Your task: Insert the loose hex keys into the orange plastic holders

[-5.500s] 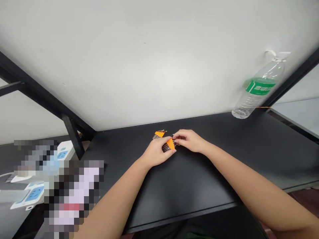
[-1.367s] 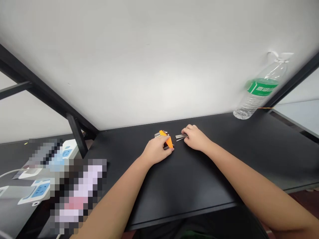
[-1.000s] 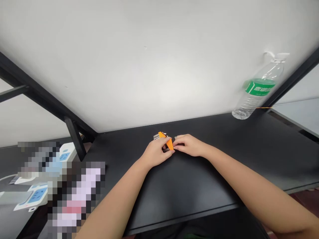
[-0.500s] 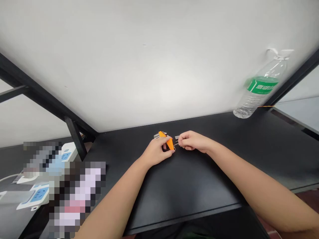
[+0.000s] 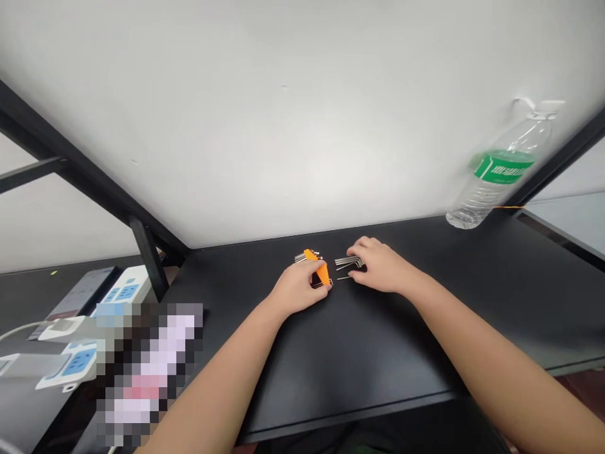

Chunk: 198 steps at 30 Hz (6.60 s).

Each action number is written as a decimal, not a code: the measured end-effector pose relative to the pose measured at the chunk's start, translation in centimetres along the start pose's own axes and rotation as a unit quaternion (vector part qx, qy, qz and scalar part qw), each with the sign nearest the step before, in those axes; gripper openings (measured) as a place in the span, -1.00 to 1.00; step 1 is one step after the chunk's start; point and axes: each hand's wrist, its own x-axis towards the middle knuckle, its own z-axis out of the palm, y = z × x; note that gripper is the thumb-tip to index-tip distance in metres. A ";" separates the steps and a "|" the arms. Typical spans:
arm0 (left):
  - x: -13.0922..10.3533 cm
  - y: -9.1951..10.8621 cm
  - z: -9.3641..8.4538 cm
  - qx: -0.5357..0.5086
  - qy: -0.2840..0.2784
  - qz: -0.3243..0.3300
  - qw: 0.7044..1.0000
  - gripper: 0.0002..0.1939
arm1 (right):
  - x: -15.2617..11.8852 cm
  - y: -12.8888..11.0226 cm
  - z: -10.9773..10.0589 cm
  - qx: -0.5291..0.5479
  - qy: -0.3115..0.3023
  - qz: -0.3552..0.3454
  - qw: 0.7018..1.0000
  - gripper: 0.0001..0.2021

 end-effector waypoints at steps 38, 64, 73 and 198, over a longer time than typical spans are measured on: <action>0.1 -0.4 0.1 0.059 -0.002 -0.012 0.998 -0.74 | 0.6 -1.1 1.2 0.156 -0.044 0.018 0.987 -0.89; 0.4 -0.6 0.3 0.052 0.003 -0.010 0.999 -0.70 | 0.6 -1.2 1.8 -0.100 -0.024 -0.065 0.993 -0.89; 0.2 -0.4 0.3 0.041 0.001 -0.019 0.999 -0.70 | 1.0 0.4 1.4 -0.037 0.047 -0.044 0.997 -0.91; 0.0 -0.1 1.0 -0.128 0.056 -0.014 0.990 -0.58 | 1.9 3.0 0.9 -0.014 -0.041 0.095 0.995 -0.95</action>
